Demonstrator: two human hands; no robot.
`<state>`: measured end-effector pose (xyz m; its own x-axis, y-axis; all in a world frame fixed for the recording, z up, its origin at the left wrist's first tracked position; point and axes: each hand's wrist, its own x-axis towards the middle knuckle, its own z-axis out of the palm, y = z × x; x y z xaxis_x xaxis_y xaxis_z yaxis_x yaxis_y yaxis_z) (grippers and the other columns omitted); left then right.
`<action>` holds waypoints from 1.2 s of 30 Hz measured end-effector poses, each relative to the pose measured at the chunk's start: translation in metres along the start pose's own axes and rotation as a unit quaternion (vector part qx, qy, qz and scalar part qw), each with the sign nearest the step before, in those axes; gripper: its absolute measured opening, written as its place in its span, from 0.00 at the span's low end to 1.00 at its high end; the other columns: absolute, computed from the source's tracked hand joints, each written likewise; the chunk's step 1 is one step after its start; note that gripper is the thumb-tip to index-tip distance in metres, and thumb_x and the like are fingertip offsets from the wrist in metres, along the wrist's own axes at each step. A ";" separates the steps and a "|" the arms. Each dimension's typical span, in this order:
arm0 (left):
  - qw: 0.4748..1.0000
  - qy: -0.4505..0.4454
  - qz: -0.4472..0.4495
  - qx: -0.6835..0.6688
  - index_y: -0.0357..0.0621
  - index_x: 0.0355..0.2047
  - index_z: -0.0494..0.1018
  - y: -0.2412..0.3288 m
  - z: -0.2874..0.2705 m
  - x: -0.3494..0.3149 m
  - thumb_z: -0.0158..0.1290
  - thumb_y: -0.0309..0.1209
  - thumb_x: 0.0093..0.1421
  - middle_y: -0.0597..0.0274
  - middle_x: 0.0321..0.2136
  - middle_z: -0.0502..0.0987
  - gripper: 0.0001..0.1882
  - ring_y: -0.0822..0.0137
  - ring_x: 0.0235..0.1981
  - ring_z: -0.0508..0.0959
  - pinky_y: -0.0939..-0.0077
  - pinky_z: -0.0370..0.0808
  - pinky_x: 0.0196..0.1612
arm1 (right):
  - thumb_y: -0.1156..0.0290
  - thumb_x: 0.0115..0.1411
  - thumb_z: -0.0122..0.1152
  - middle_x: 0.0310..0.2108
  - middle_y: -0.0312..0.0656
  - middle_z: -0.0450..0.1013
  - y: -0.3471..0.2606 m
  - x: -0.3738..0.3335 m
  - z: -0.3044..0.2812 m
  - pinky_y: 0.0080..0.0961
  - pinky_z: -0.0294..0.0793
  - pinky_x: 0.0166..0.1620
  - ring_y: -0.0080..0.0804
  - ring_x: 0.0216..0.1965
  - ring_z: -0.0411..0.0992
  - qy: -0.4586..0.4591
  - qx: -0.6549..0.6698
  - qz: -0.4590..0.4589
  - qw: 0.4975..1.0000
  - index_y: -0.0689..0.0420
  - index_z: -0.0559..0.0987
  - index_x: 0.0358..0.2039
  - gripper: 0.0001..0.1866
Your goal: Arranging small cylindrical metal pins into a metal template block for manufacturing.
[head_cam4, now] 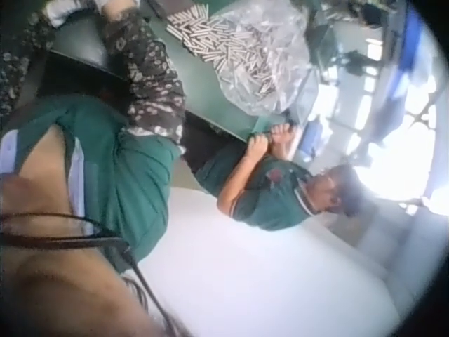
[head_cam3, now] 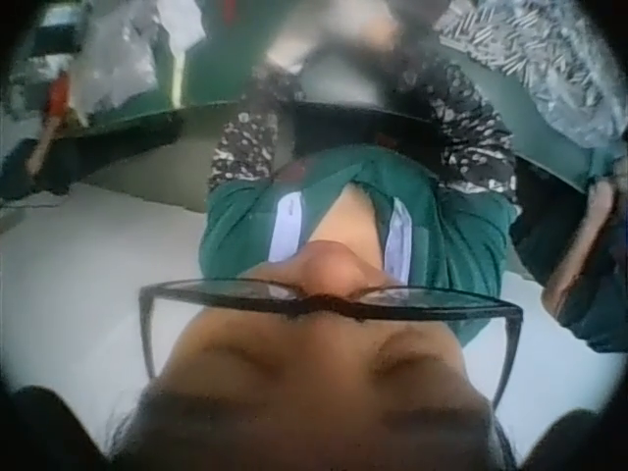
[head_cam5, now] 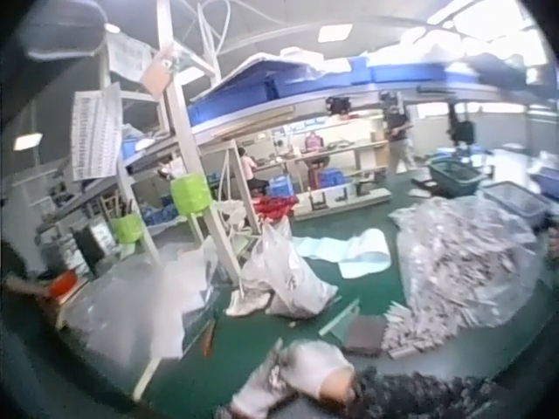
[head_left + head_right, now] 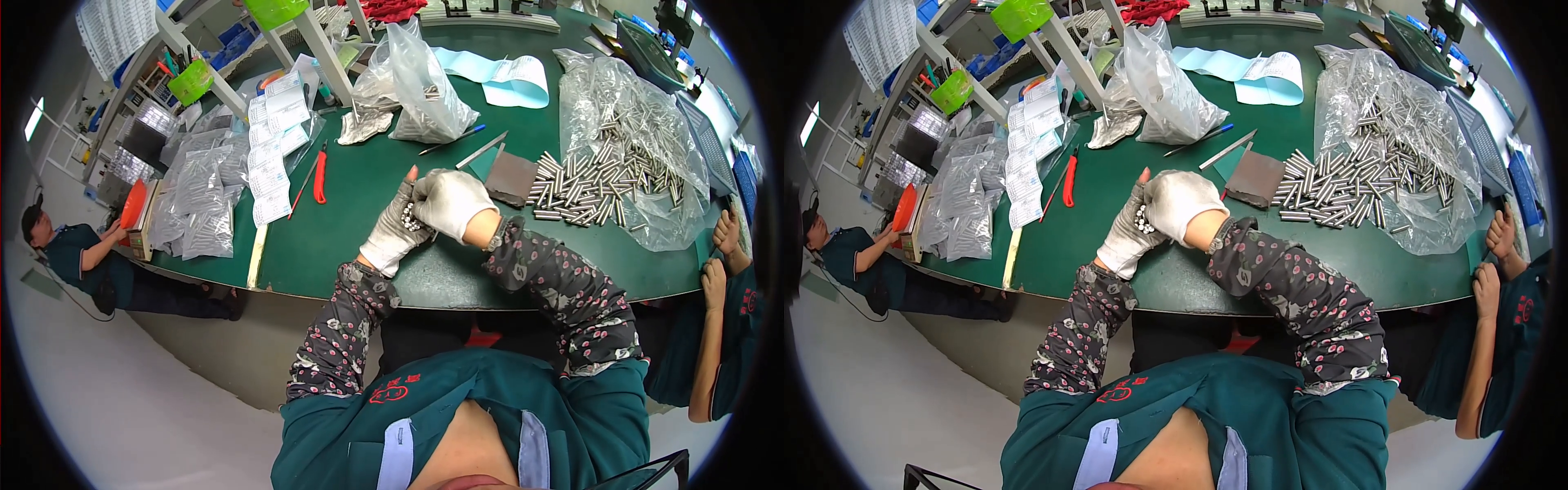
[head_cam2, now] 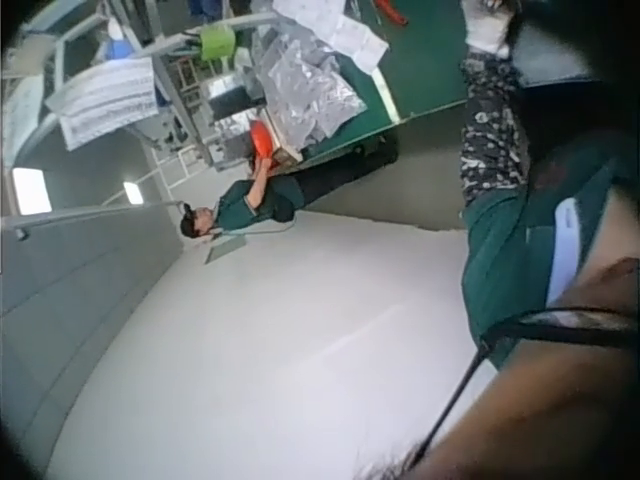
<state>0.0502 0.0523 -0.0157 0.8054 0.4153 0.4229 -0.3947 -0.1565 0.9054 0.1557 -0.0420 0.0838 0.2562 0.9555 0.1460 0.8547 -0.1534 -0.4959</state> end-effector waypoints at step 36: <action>0.968 0.026 -0.136 -0.212 0.63 0.66 0.39 -0.006 -0.006 0.002 0.59 0.17 0.47 0.63 0.41 0.69 0.54 0.71 0.40 0.72 0.77 0.73 0.43 | 0.67 0.46 0.56 0.25 0.44 0.70 0.007 -0.005 0.009 0.38 0.72 0.34 0.44 0.31 0.71 0.109 -0.101 -0.142 0.979 0.56 0.76 0.21 0.06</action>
<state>0.0513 0.0593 -0.0206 0.8862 0.4351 0.1591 -0.3258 0.3413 0.8817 0.1557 -0.0460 0.0717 0.0677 0.8940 0.4430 0.9714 0.0422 -0.2337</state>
